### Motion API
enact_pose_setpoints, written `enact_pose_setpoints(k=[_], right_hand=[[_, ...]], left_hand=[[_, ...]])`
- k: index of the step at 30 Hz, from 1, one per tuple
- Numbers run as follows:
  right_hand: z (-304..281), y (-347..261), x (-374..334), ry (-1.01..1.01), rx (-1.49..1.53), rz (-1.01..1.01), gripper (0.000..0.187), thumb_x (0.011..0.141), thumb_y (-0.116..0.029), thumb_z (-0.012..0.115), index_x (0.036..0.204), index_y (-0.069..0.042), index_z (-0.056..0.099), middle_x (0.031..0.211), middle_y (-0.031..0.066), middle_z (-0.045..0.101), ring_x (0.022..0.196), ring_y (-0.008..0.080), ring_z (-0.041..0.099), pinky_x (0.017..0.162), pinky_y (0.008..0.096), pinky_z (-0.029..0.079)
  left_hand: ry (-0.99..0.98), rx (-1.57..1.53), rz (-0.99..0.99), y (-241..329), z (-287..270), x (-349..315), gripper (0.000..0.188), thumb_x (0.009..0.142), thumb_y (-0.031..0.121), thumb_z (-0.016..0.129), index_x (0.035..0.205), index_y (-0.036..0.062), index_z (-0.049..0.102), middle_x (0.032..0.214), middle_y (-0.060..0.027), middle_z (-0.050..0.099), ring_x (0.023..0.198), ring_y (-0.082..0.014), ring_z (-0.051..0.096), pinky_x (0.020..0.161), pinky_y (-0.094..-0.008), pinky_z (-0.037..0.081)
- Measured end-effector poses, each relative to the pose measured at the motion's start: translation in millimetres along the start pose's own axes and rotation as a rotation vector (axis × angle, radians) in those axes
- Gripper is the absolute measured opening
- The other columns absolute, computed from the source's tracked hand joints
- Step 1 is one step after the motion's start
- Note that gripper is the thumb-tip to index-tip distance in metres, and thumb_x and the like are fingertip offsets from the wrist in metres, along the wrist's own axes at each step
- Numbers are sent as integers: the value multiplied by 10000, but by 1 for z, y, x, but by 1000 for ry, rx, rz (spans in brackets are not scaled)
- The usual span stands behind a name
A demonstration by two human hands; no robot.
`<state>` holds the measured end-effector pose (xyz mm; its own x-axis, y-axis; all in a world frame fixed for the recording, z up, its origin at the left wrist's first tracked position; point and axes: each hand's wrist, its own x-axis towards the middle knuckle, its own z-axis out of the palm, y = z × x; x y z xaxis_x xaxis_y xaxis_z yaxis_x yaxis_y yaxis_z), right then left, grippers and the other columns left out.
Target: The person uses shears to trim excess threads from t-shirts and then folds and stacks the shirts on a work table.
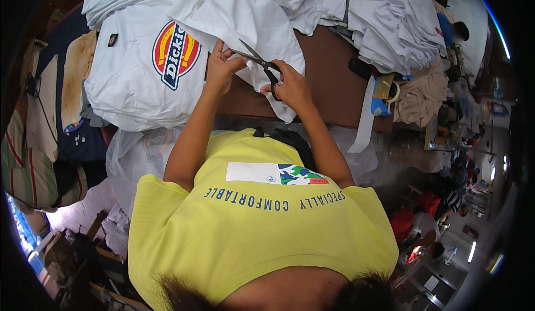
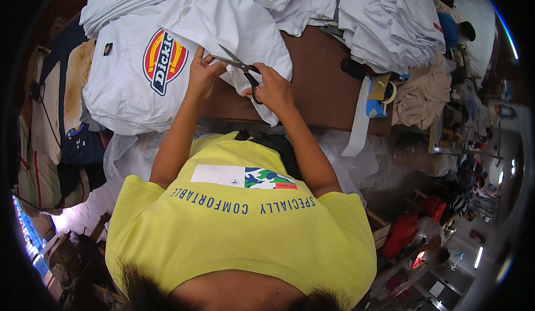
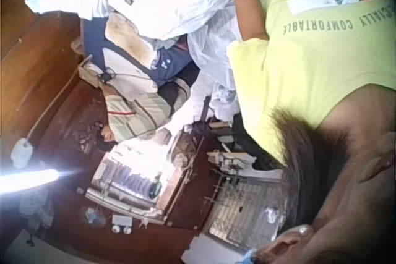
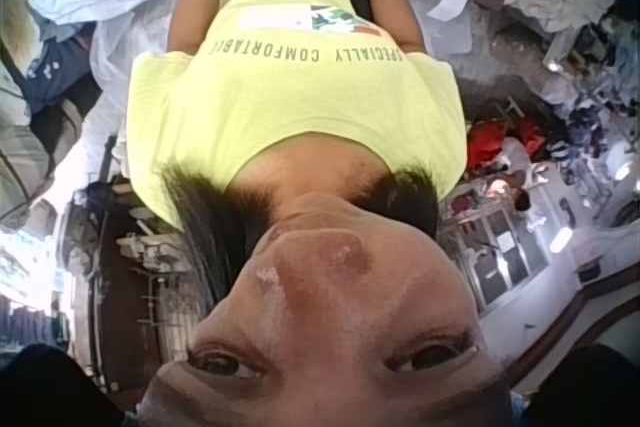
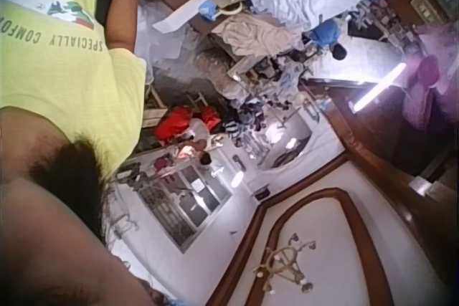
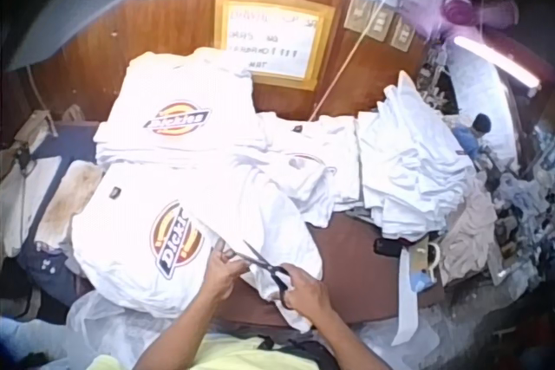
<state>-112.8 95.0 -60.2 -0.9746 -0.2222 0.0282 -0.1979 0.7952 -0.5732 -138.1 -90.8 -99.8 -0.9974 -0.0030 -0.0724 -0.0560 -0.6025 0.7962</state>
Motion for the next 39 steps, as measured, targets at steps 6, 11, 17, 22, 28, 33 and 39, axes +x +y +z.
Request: enact_pose_setpoints(k=[6, 11, 17, 22, 28, 33, 39], right_hand=[[7, 10, -1, 7, 44, 5, 554, 563, -369, 795, 987, -110, 549, 629, 100, 550, 577, 271, 574, 533, 360, 444], [15, 21, -7, 50, 79, 0, 478, 606, -288, 791, 976, -105, 552, 578, 110, 536, 549, 287, 576, 507, 365, 437], [11, 9, 5, 8, 58, 30, 657, 523, -422, 799, 1055, -126, 552, 621, 70, 521, 585, 237, 554, 560, 349, 446], [12, 3, 13, 45, 55, -33, 651, 520, -453, 781, 1026, -119, 544, 600, 73, 519, 564, 250, 549, 539, 360, 431], [25, 24, 6, 24, 132, 20, 612, 546, -444, 779, 1009, -118, 547, 543, 63, 514, 530, 248, 572, 506, 346, 436], [14, 11, 8, -15, 80, 36, 607, 547, -421, 782, 1019, -117, 550, 623, 73, 546, 581, 249, 569, 541, 349, 438], [11, -2, 18, 19, 42, -1, 690, 510, -411, 818, 1066, -94, 559, 615, 55, 498, 552, 190, 531, 530, 317, 436]], left_hand=[[-10, 18, -5, 3, -3, 2, 646, 712, -107, 620, 1278, 43, 345, 1005, -111, 596, 883, -171, 610, 749, -271, 521], [54, -46, 5, -2, -7, 8, 662, 738, -120, 594, 1307, 56, 303, 1002, -90, 593, 880, -159, 610, 735, -266, 529], [28, -28, 35, -4, -10, 9, 668, 731, -131, 594, 1304, 44, 298, 986, -89, 592, 869, -161, 607, 730, -263, 528], [28, -22, 42, -5, -9, 9, 697, 710, -108, 624, 1314, 24, 302, 975, -108, 587, 854, -158, 608, 739, -251, 510], [43, -12, 34, -5, -7, 7, 738, 701, -90, 641, 1335, 13, 279, 1000, -127, 570, 866, -166, 611, 748, -247, 497], [39, 32, 28, -8, -9, 5, 745, 703, -89, 639, 1341, 9, 267, 1012, -131, 562, 861, -175, 619, 751, -249, 496], [22, 53, 22, -8, -7, 4, 756, 712, -78, 644, 1350, -2, 245, 1023, -133, 560, 861, -175, 623, 744, -246, 499]])
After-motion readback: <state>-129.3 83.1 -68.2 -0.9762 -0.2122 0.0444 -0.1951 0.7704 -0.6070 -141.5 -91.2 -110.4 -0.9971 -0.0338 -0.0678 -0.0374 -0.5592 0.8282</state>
